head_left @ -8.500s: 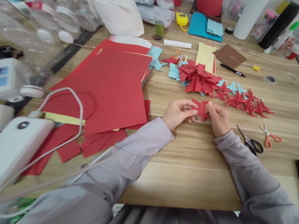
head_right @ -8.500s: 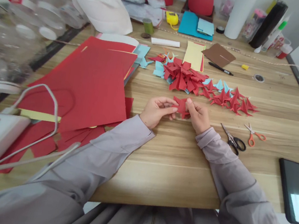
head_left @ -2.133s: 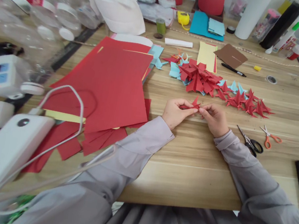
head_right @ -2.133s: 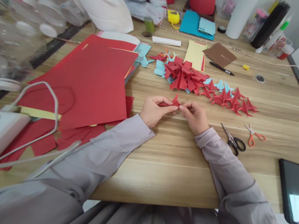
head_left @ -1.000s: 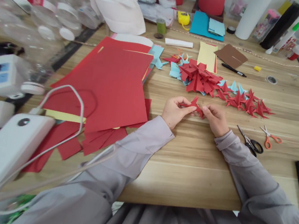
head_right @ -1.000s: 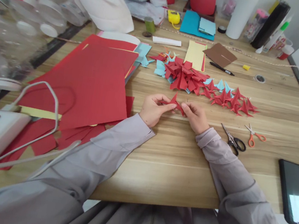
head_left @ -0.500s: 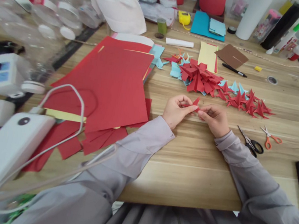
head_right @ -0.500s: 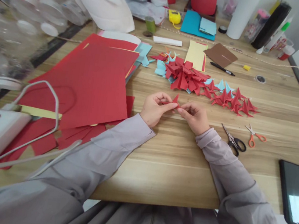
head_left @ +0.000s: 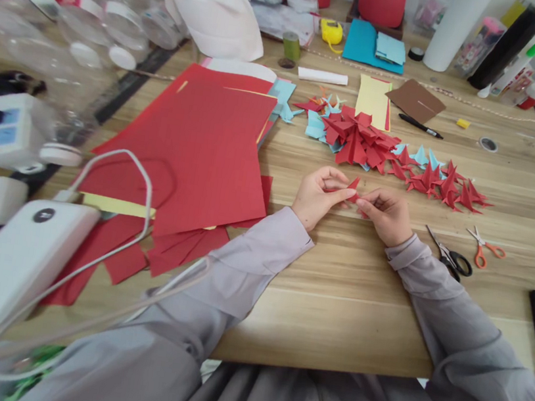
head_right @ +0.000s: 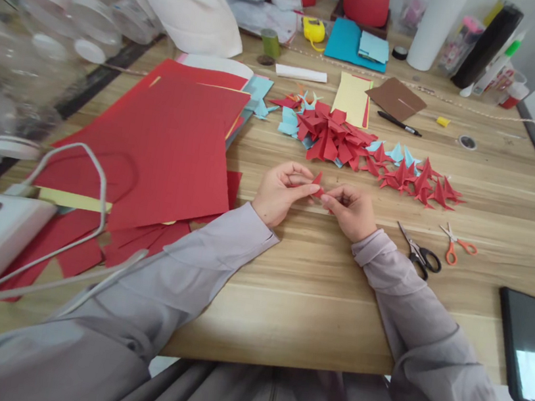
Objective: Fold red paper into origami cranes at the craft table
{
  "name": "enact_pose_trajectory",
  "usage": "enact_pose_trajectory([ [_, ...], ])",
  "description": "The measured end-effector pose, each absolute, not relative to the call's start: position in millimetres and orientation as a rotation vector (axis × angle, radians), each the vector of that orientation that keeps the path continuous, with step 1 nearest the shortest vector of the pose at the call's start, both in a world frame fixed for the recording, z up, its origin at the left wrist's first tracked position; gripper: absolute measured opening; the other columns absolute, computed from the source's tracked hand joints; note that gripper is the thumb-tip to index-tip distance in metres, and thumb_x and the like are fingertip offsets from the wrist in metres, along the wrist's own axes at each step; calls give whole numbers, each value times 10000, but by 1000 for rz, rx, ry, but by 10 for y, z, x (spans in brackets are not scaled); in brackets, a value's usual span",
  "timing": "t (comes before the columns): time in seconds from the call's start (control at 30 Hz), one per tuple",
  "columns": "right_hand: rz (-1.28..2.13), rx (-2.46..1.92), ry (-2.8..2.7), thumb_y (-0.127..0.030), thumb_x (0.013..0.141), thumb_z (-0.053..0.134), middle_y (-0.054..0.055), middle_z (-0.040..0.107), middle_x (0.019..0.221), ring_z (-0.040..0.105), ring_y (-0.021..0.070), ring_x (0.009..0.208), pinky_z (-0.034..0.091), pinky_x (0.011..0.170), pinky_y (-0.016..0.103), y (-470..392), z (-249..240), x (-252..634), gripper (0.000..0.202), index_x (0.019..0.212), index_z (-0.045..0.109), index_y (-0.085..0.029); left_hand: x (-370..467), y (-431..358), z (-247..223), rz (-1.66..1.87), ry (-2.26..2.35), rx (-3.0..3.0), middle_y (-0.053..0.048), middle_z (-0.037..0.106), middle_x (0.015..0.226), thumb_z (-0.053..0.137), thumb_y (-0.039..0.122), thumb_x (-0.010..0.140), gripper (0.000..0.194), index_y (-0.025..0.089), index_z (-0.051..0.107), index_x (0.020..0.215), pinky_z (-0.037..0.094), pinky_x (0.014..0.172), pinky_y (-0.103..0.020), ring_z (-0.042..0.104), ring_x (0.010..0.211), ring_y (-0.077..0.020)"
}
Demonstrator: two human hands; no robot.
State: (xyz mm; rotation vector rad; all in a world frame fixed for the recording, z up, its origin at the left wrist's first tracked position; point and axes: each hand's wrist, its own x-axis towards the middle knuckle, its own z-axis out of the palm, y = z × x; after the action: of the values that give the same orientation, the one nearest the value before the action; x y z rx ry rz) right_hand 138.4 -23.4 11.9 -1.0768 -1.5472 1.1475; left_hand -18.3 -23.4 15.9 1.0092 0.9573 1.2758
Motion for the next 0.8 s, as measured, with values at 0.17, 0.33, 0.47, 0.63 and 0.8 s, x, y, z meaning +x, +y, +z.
enact_pose_trajectory([
  [0.17,1162,-1110,-1521,-487,628,750,-17,581,513,474,83,455,378,445,228,-254,162,1371,359,618,599,-162,-173,-232,130,1259,983,1026,-42,691,695,814,352,519,352,125,659,739,536,563,-287,636,588,-142],
  [0.33,1236,-1009,-1419,-468,623,760,-8,638,662,565,109,566,474,530,250,-246,179,1367,345,803,652,-193,-183,-245,123,1128,1012,1166,-41,685,636,797,355,550,293,130,702,712,498,482,-249,584,488,-111],
  [0.47,1174,-1016,-1456,-444,599,781,14,666,687,576,121,589,490,562,269,-230,184,1371,291,715,690,-194,-183,-266,146,1053,1027,1245,-36,681,631,796,287,546,246,128,695,704,502,492,-235,585,493,-104],
  [0.63,1142,-1069,-1322,-454,576,791,-18,625,544,530,103,483,477,501,265,-222,171,1365,297,665,678,-194,-181,-265,153,1135,996,1104,-7,657,622,818,232,496,398,128,655,843,524,522,-243,607,531,-114],
  [0.8,1146,-1062,-1308,-448,556,806,-11,647,559,547,104,490,487,504,264,-217,154,1365,314,679,680,-187,-188,-259,156,1160,937,1047,-7,658,657,803,268,535,342,134,619,792,516,529,-229,621,577,-114],
])
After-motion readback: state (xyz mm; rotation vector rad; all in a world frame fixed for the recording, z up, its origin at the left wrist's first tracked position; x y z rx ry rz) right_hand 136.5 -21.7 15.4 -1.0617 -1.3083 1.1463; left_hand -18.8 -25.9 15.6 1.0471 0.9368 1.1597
